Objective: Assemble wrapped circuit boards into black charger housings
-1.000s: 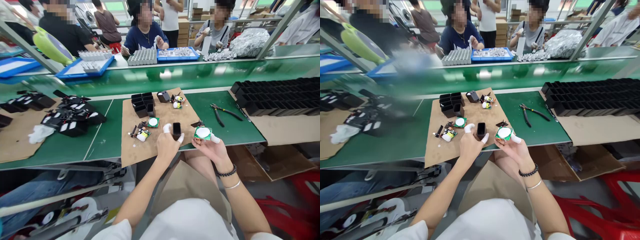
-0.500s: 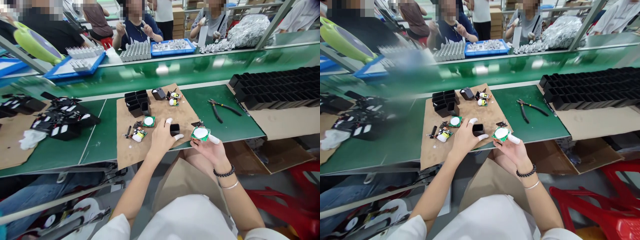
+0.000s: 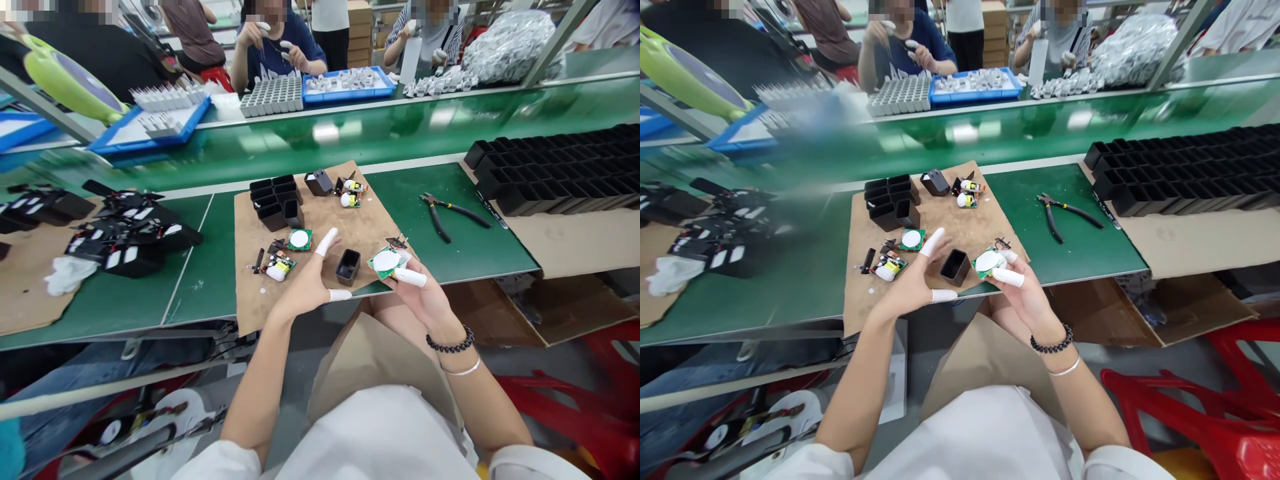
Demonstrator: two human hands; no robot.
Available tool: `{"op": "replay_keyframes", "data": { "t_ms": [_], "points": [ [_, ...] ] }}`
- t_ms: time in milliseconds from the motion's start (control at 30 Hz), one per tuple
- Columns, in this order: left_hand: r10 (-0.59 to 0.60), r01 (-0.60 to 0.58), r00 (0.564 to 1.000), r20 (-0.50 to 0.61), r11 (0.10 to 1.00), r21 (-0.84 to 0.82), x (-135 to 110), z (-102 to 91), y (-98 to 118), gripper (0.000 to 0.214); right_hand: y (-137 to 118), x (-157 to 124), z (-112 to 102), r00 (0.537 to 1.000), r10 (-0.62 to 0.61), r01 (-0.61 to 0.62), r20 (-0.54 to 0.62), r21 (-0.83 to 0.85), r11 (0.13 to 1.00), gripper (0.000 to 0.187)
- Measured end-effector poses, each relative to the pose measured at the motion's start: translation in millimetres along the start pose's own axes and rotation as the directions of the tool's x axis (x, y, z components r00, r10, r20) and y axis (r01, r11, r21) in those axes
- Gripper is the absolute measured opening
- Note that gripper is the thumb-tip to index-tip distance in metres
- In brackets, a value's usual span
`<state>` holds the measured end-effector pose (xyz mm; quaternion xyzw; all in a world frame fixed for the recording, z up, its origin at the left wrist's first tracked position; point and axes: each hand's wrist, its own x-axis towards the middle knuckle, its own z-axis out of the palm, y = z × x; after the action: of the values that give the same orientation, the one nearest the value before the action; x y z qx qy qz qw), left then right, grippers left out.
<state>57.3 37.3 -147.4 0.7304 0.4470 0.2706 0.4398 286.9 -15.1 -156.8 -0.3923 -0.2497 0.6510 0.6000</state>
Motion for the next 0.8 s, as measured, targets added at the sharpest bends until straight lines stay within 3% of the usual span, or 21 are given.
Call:
{"op": "replay_keyframes", "data": {
  "t_ms": [100, 167, 267, 333, 433, 500, 567, 667, 800],
  "points": [
    [-0.002, 0.001, 1.000, -0.002, 0.985, -0.174, 7.1, 8.1, 1.0, 0.079, -3.9, -1.2, 6.3, 0.999, -0.037, 0.039, 0.022, -0.088, 0.995, 0.041],
    [0.029, -0.046, 0.995, -0.096, 0.983, -0.180, 3.7, 13.8, 10.9, 0.064, -8.8, -5.8, 9.3, 0.993, -0.120, 0.120, 0.014, -0.169, 0.978, 0.050],
    [0.137, -0.163, 0.967, -0.217, 0.980, -0.110, -10.2, 16.7, 32.2, 0.060, -17.6, -19.0, 15.4, 0.949, -0.310, 0.312, 0.052, -0.290, 0.905, 0.061],
    [0.192, -0.215, 0.948, -0.253, 0.974, -0.067, -19.9, 15.2, 45.3, 0.059, -22.2, -29.6, 22.0, 0.886, -0.445, 0.459, 0.132, -0.387, 0.800, 0.060],
    [0.257, -0.272, 0.924, -0.282, 0.962, -0.015, -29.6, 11.7, 57.8, 0.055, -25.2, -43.0, 32.9, 0.743, -0.612, 0.647, 0.271, -0.525, 0.553, 0.049],
    [0.298, -0.308, 0.910, -0.288, 0.951, 0.011, -32.8, 10.2, 62.0, 0.052, -25.5, -48.1, 38.0, 0.654, -0.676, 0.717, 0.338, -0.563, 0.412, 0.042],
    [0.333, -0.337, 0.896, -0.294, 0.941, 0.038, -34.5, 9.5, 64.3, 0.050, -25.8, -50.1, 40.3, 0.601, -0.703, 0.755, 0.380, -0.559, 0.343, 0.041],
    [0.340, -0.335, 0.889, -0.307, 0.939, 0.072, -35.8, 9.7, 66.0, 0.048, -27.6, -50.2, 39.6, 0.574, -0.712, 0.779, 0.404, -0.538, 0.322, 0.044],
    [0.335, -0.328, 0.892, -0.304, 0.942, 0.078, -36.6, 10.9, 66.5, 0.046, -31.1, -50.5, 37.2, 0.575, -0.700, 0.777, 0.423, -0.552, 0.304, 0.046]
  ]
}}
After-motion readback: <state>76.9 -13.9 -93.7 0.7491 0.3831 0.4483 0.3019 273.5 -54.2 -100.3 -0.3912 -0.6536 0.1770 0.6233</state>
